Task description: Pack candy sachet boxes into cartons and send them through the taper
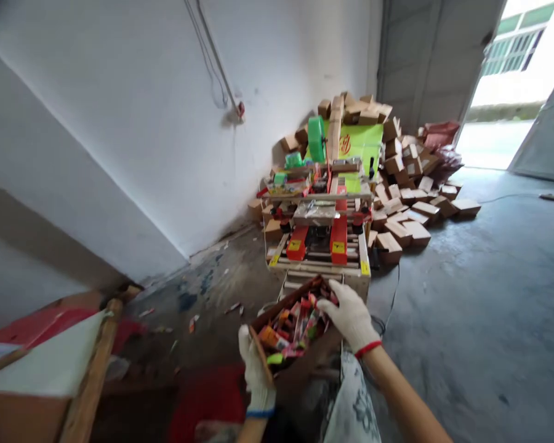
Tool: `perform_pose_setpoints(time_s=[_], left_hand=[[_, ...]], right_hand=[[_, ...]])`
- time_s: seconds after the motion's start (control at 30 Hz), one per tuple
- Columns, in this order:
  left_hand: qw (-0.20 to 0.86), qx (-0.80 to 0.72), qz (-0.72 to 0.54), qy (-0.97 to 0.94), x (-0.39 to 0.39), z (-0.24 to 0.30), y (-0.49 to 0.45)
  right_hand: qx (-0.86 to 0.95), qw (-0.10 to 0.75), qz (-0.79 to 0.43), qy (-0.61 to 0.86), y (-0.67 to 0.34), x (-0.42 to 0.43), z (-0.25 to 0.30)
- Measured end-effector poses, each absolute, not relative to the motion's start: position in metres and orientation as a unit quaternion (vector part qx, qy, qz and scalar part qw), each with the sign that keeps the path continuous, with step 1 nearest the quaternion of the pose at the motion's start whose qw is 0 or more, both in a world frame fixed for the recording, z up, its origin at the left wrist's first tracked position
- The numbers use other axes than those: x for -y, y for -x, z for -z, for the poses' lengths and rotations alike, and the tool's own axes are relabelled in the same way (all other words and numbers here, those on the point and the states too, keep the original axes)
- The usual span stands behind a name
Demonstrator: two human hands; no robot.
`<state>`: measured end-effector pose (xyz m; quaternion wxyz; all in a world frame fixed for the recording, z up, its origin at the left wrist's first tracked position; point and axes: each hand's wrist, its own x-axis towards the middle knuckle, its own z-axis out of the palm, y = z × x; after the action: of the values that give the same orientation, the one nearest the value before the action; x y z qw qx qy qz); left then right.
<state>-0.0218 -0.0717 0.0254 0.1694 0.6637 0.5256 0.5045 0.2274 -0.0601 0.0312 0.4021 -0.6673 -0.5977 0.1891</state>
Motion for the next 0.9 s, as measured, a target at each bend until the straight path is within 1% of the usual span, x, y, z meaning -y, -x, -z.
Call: perform_pose_setpoints(time_s=[0.07,0.13,0.2,0.27,0.37,0.5,0.57,0.63,0.77,0.9], left_hand=[[0.103,-0.563,-0.464,-0.676,0.077,-0.013,0.031],[0.039,-0.570,-0.357,-0.739,0.076,-0.012,0.032],[0.011,-0.559,-0.237,-0.795,0.070,-0.018,0.026],[-0.002,-0.554,-0.172,-0.814,0.063,-0.025,0.017],[-0.012,-0.548,-0.171,-0.819,0.060,-0.024,0.013],[0.002,-0.568,-0.282,-0.773,0.066,-0.002,0.029],[0.047,-0.606,-0.367,-0.705,0.071,0.008,0.040],[0.108,-0.632,-0.418,-0.644,0.075,0.012,0.048],[0.211,-0.616,-0.389,-0.652,0.074,0.013,0.051],[0.262,-0.621,-0.376,-0.635,0.068,0.017,0.045]], right_hand=[[0.672,0.326,-0.179,0.640,-0.231,0.061,-0.041],[0.755,0.231,-0.180,0.586,-0.232,0.056,-0.050],[0.797,0.158,-0.175,0.556,-0.230,0.050,-0.057],[0.804,0.118,-0.154,0.562,-0.225,0.045,-0.063],[0.807,0.083,-0.116,0.573,-0.213,0.037,-0.067],[0.736,0.075,-0.083,0.667,-0.190,0.018,-0.060],[0.689,0.071,-0.083,0.716,-0.180,0.006,-0.053],[0.671,0.065,-0.086,0.734,-0.173,-0.004,-0.046],[0.674,0.099,-0.068,0.728,-0.174,-0.007,-0.037],[0.742,0.187,-0.066,0.641,-0.181,0.006,-0.037]])
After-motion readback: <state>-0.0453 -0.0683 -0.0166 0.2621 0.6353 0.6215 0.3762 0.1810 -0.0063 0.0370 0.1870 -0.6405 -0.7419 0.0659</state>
